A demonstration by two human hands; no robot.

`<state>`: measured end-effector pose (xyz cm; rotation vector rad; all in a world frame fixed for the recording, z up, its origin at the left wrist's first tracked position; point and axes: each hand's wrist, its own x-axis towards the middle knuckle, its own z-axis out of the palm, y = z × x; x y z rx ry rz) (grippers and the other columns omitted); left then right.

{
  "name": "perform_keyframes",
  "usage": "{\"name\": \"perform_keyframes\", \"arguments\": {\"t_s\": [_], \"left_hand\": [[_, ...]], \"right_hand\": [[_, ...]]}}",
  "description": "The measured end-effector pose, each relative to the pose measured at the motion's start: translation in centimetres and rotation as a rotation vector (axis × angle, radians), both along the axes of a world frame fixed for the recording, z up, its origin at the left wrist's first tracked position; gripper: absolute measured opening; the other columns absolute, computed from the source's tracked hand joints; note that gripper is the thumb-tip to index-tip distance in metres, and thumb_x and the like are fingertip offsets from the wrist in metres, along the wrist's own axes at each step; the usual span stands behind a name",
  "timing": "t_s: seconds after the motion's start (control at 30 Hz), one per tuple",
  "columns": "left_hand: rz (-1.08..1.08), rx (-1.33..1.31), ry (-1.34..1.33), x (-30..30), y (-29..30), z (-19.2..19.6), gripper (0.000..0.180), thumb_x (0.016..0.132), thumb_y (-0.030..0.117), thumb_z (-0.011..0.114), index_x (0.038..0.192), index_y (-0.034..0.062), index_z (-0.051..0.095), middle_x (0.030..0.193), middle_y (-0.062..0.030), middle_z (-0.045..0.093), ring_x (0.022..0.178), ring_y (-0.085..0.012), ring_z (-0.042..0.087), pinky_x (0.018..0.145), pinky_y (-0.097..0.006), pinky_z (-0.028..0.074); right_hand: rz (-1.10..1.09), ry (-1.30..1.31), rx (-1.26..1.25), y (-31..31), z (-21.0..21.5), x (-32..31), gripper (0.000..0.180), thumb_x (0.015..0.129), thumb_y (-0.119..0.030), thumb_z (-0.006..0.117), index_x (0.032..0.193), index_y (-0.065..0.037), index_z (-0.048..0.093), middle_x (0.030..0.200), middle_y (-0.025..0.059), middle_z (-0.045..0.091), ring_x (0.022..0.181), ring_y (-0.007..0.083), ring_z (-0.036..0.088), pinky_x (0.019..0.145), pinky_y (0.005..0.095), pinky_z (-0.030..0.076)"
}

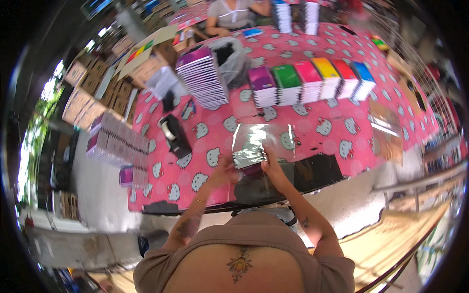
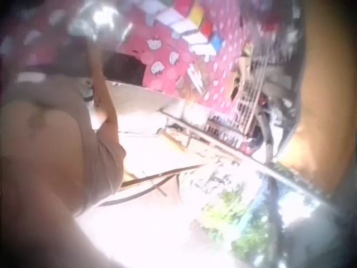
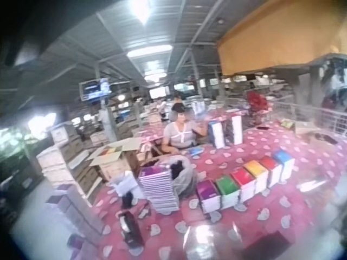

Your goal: The person sorts colored notebooks by hand, places them into plastic sleeves, and uses a tape dispenser to seal the packages before stacking them on a table.

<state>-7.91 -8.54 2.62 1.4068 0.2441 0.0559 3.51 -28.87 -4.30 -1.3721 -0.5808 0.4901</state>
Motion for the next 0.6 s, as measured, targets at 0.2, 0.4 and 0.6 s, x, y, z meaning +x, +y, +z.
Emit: {"name": "perform_keyframes", "arguments": {"t_s": [0.2,0.4,0.6], "left_hand": [[0.466,0.923,-0.239,-5.6,0.0,3.6,0.069,0.067,0.015,0.089,0.126,0.0025,0.054,0.117,-0.0129,0.058,0.11,-0.0267,0.058,0.093,-0.038,0.047],[1.362,0.454,-0.217,-18.7,15.0,7.3,0.048,0.085,0.028,0.081,0.115,-0.0022,0.059,0.089,-0.0076,0.067,0.069,-0.0088,0.061,0.056,-0.023,0.049],[1.723,0.256,0.258,-22.9,31.5,4.7,0.076,0.08,0.059,0.077,0.103,-0.0126,0.066,0.08,-0.0142,0.069,0.066,-0.0197,0.068,0.051,-0.03,0.055]], "right_hand": [[0.256,-0.265,-0.471,0.9,1.5,-0.1,0.076,0.095,-0.043,0.059,0.157,-0.013,0.028,0.161,0.0151,0.025,0.145,0.0296,0.028,0.117,0.0441,0.021],[0.305,-0.947,-0.951,0.7,1.0,-0.3,0.096,0.08,-0.061,0.068,0.157,-0.017,0.031,0.163,0.0223,0.018,0.151,0.0439,0.012,0.117,0.0647,0.011],[0.366,-0.935,-0.944,4.2,1.2,0.1,0.101,0.075,-0.068,0.069,0.156,-0.019,0.034,0.162,0.0235,0.019,0.151,0.0439,0.012,0.115,0.0691,0.008]]}}
